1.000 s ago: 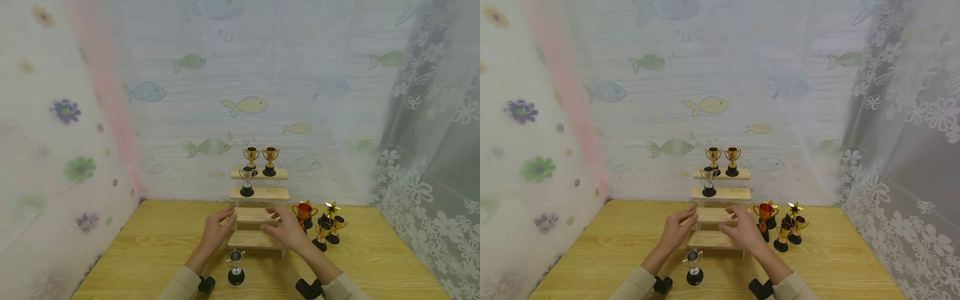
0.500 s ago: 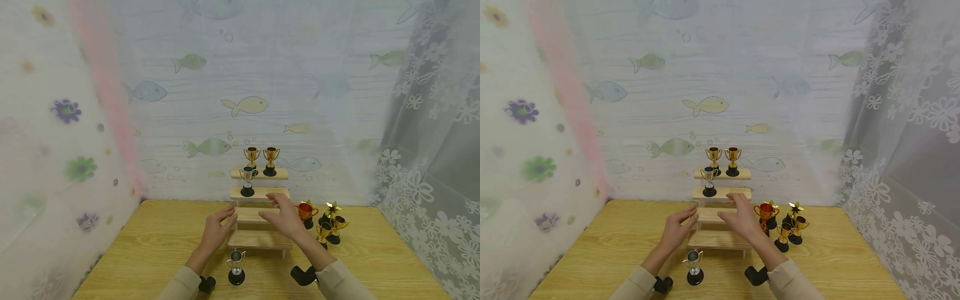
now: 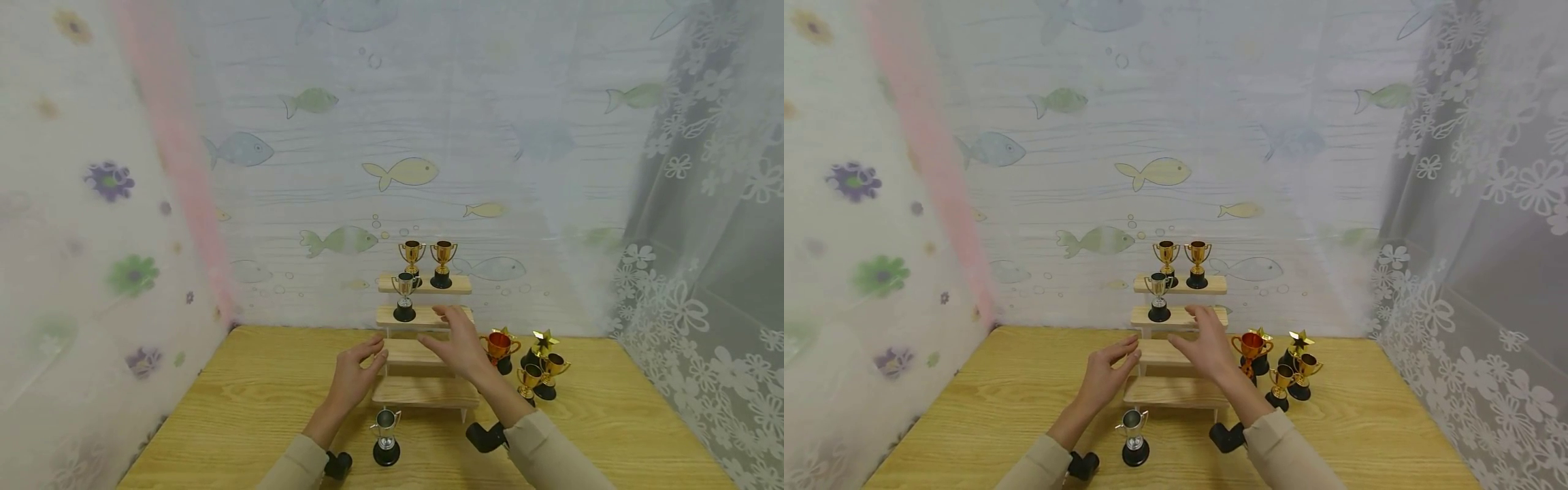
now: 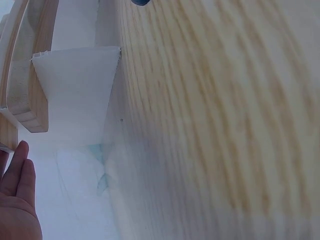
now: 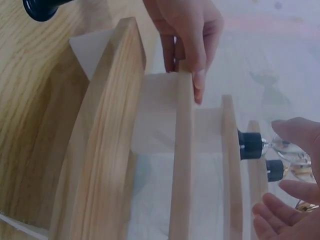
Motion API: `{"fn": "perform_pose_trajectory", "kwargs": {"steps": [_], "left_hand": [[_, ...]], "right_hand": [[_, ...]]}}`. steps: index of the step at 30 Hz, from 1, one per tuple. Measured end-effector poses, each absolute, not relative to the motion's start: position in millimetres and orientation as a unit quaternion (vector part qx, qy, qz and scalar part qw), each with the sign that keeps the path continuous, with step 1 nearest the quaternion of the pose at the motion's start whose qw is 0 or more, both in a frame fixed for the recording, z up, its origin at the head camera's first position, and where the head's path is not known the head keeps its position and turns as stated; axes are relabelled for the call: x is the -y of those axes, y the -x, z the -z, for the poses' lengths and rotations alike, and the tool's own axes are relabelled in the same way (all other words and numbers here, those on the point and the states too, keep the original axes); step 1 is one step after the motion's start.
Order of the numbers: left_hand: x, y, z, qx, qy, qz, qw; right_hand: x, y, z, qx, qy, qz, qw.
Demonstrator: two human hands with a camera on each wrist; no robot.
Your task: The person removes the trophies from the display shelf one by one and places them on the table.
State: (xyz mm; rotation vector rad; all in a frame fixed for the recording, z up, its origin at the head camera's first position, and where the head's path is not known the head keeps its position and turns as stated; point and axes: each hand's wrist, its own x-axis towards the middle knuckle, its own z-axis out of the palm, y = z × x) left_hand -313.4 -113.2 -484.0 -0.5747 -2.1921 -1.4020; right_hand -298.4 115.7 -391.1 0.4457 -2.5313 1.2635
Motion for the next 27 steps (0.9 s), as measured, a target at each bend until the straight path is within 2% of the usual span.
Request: {"fn": "perform_pose_trajectory", "kwargs": {"steps": [19, 27], "left_hand": [[114.4, 313.9, 485.7, 0.8, 0.217, 0.511, 0.229], [114.8, 313.4, 486.2, 0.8, 0.215, 0.512, 0.225]], "right_hand": [[-101.5, 315.6, 387.0, 0.873, -0.138, -0.453, 0.114], [-93.0, 324.6, 384.6, 0.871, -0.143, -0.454, 0.122]]}}
